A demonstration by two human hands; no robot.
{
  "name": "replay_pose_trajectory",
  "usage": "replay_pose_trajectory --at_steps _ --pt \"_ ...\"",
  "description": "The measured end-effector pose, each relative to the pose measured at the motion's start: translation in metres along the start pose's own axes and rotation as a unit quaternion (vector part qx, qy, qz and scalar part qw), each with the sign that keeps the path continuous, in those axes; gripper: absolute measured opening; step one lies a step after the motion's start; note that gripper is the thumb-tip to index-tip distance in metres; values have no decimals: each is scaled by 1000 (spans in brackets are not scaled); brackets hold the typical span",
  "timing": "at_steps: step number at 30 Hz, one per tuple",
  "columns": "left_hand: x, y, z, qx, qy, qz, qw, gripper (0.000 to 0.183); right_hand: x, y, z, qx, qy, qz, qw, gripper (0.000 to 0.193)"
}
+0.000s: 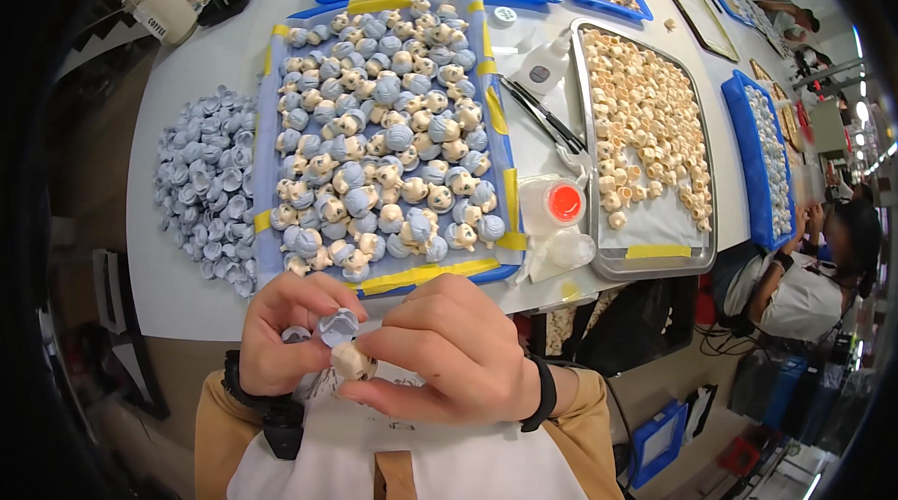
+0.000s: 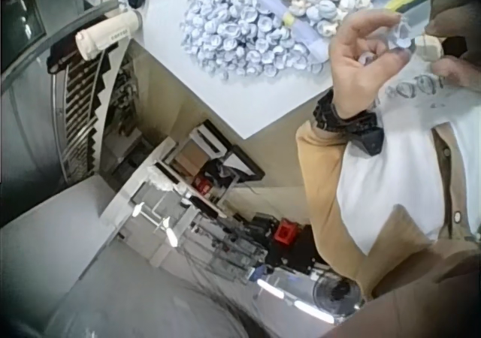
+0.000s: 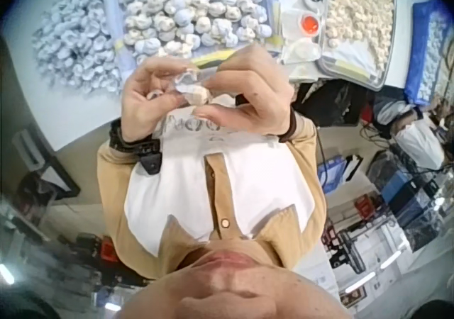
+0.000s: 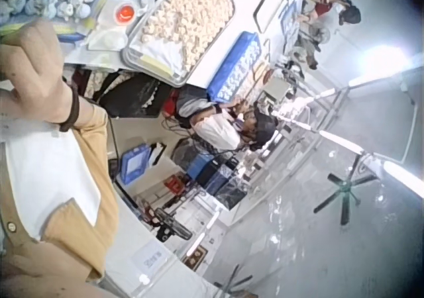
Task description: The person assembles small doll heads by inserting a white plastic piece into a blue plastic shell. They repeatedly pick up the blue shells and white inserts from trays, apply a small amount of red liquid from a bottle, and press the parts together. The finished heads are placed into a blue tray.
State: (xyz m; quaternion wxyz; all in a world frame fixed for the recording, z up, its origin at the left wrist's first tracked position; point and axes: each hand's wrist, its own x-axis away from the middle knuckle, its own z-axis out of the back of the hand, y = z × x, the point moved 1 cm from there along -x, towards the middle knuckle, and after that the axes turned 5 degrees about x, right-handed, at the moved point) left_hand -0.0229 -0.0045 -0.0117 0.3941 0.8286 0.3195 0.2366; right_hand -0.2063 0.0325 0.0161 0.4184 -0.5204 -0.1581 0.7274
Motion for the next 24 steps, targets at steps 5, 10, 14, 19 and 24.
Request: replay_pose_trajectory --at_steps 5,10,14,19,24 --pt "0 0 3 -28 -12 -59 998 36 -1 -1 -9 25 -23 -39 999 29" --pt "3 6 2 -50 -17 -61 997 35 -1 0 -12 -8 -26 -57 998 26" --pt "3 5 2 -45 -23 -76 996 36 0 2 -14 -42 -12 -64 997 25" --pt "4 6 2 -75 -29 -87 993 38 0 0 -14 -20 -29 -70 997 26" --pt "4 7 1 -83 -26 -62 994 34 0 1 -9 29 -85 -71 993 31"
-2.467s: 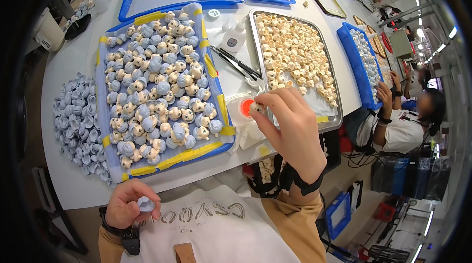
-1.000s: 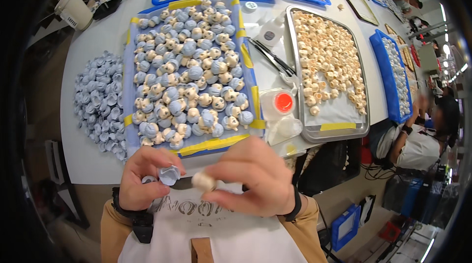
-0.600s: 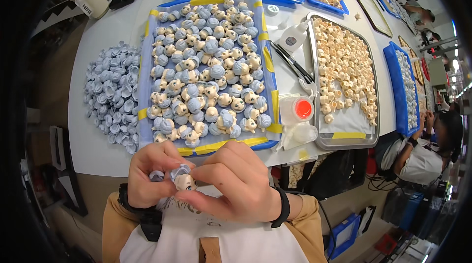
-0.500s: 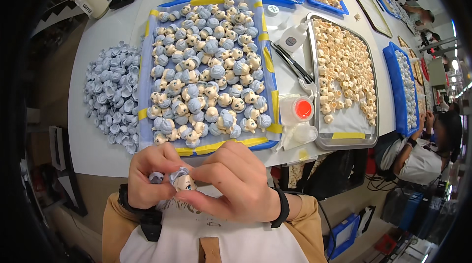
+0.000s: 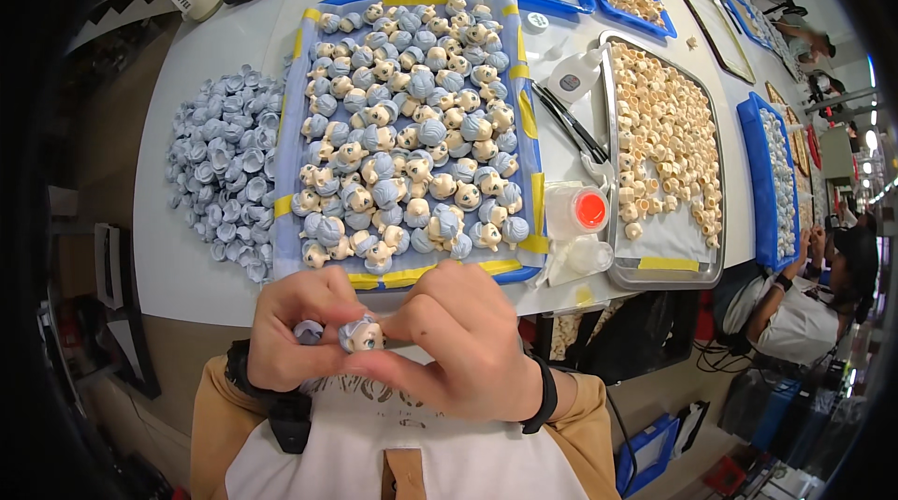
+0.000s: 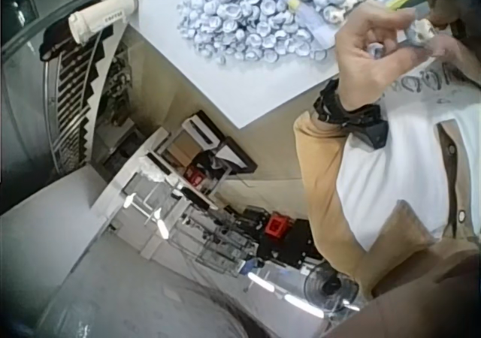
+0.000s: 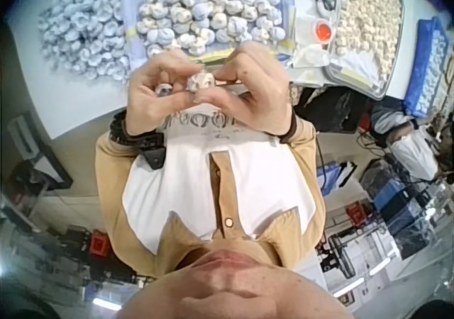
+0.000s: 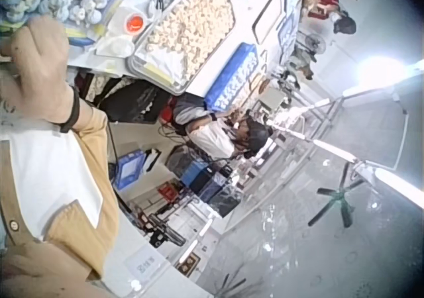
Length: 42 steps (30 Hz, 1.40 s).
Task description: The person assembles small doll heads by inserting a white plastic piece into a blue plastic shell. They repeatedly pick up the blue shells and white inserts from trays, apply a small amount of red liquid from a bottle, and press the parts together. The finished heads are placed into a blue tray.
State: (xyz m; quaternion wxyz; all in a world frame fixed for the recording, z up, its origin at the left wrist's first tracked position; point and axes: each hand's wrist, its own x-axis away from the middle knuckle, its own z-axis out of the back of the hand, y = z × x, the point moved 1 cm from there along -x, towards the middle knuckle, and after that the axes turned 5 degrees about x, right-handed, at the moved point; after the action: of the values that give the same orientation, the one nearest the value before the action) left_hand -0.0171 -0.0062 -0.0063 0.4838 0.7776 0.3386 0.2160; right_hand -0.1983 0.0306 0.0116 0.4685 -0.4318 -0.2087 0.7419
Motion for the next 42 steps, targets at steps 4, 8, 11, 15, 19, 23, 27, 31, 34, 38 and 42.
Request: replay_pose_trajectory --at_steps 4,8,11,15,19,23,27,31,34,38,42 --pt "2 1 -2 70 15 92 993 34 -8 -4 1 51 59 22 997 38" --pt "-1 4 -6 92 38 126 987 36 -5 -7 -3 89 40 63 993 47" --pt "1 -3 -4 107 26 139 984 35 -6 -2 -5 28 27 43 998 50" --pt "-2 6 -8 123 34 183 975 31 -6 2 -5 -63 17 13 998 50" --pt "3 10 -5 151 3 203 967 34 -2 5 -5 -68 47 5 997 47" --pt "5 15 -7 126 13 186 974 36 -4 2 -8 18 48 54 997 43" --pt "9 7 2 49 43 141 988 38 -2 3 -4 58 38 60 996 39" --pt "16 0 10 276 177 -61 943 35 -5 17 15 152 60 4 986 36" --pt "19 -5 8 153 162 -59 973 30 -12 33 15 231 45 -64 970 42" --pt "27 9 10 117 -75 142 980 33 -16 48 5 267 -18 -111 957 50" --pt "26 5 12 -8 37 46 998 47 -12 30 17 248 -5 -97 964 41"
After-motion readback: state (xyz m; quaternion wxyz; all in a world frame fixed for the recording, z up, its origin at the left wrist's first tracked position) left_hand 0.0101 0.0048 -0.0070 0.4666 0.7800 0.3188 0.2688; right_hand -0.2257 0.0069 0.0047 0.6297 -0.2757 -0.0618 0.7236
